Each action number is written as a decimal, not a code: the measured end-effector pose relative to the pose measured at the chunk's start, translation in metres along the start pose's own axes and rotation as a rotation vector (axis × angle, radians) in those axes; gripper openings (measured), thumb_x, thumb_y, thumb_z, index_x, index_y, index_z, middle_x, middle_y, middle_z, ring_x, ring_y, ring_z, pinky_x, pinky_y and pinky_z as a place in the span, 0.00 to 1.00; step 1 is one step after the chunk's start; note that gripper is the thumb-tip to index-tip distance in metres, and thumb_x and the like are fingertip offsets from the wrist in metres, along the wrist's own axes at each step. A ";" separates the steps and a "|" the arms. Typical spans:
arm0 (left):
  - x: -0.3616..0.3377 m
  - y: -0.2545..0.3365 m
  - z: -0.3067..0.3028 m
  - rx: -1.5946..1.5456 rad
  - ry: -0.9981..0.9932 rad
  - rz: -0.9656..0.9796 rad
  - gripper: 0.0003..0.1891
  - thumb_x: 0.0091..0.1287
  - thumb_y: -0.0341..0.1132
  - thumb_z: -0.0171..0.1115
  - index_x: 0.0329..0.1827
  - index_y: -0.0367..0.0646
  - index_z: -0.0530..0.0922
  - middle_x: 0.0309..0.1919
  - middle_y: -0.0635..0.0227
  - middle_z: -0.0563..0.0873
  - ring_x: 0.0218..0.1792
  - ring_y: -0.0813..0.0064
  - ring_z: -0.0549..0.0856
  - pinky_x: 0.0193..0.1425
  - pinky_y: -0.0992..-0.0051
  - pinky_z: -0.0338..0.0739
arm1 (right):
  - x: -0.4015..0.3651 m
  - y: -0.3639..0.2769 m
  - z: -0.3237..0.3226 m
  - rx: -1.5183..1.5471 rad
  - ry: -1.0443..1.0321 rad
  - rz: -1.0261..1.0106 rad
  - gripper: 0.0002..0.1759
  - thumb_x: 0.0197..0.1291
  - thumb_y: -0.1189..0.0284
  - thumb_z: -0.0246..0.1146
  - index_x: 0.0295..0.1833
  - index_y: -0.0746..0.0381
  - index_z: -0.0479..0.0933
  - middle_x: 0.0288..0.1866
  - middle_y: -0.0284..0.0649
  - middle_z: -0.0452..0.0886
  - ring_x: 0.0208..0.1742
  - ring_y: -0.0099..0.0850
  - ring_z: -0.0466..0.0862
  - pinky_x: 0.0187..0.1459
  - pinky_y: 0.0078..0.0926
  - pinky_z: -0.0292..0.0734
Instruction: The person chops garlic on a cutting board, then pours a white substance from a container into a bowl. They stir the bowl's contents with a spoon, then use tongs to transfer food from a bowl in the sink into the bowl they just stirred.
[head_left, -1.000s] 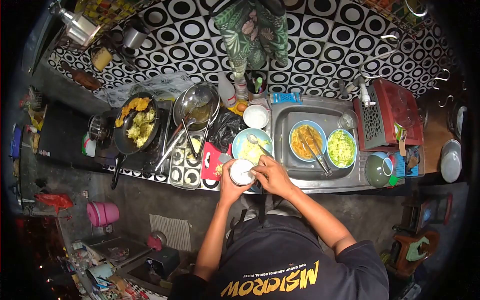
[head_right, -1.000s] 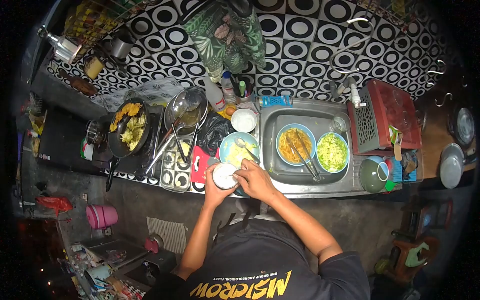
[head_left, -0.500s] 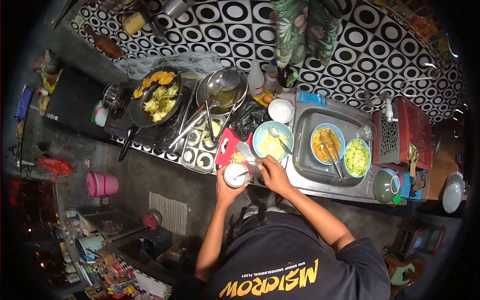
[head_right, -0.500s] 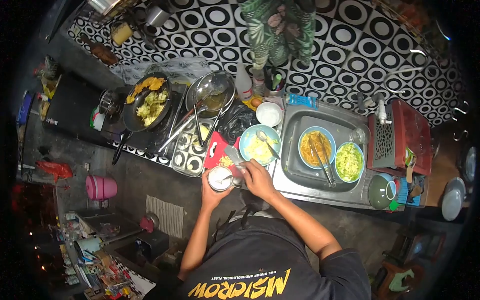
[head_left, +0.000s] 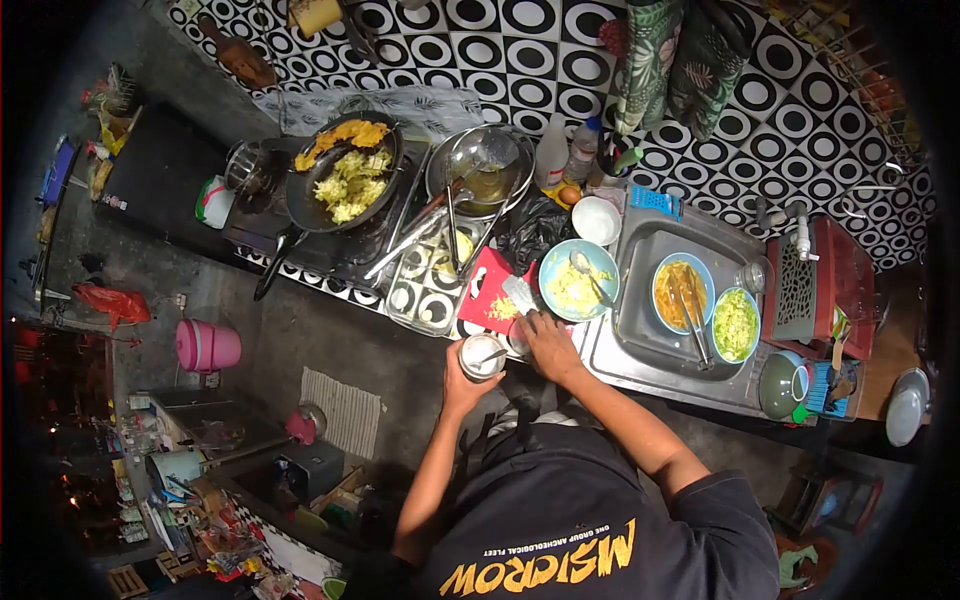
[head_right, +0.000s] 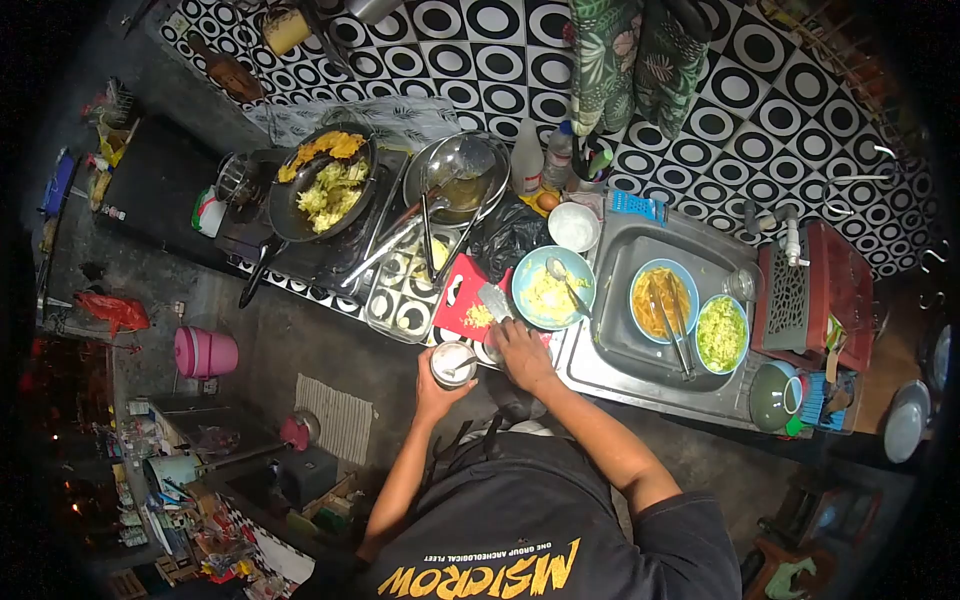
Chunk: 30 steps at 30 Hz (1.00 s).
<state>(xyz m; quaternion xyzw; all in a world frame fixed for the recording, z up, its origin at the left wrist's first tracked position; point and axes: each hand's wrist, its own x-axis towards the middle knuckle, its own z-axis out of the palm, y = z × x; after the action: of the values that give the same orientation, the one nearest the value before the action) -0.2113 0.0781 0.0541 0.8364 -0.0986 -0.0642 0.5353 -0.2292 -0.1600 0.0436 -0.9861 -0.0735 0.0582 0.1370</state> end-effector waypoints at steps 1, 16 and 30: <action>0.001 -0.002 -0.001 -0.007 -0.008 -0.004 0.51 0.47 0.37 0.94 0.73 0.40 0.69 0.63 0.50 0.84 0.65 0.54 0.85 0.69 0.58 0.80 | 0.001 -0.001 -0.003 0.023 -0.014 0.002 0.48 0.58 0.66 0.79 0.81 0.65 0.66 0.77 0.55 0.71 0.76 0.52 0.72 0.73 0.47 0.73; 0.041 0.038 0.008 -0.094 -0.073 0.054 0.52 0.50 0.38 0.91 0.77 0.39 0.67 0.67 0.51 0.84 0.68 0.55 0.85 0.71 0.57 0.80 | -0.023 -0.029 -0.113 0.671 0.483 0.006 0.50 0.64 0.62 0.75 0.85 0.69 0.60 0.76 0.62 0.68 0.76 0.59 0.70 0.77 0.54 0.67; 0.062 0.080 0.042 -0.046 -0.299 0.260 0.55 0.48 0.36 0.90 0.80 0.39 0.65 0.70 0.48 0.81 0.71 0.50 0.83 0.74 0.55 0.78 | -0.034 -0.012 -0.146 0.498 0.310 -0.049 0.48 0.67 0.51 0.68 0.87 0.59 0.63 0.78 0.64 0.68 0.77 0.62 0.70 0.77 0.55 0.66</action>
<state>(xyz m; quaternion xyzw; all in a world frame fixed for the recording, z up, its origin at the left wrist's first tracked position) -0.1674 -0.0067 0.1091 0.7853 -0.2827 -0.1203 0.5376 -0.2448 -0.1918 0.1897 -0.9173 -0.0588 -0.0802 0.3856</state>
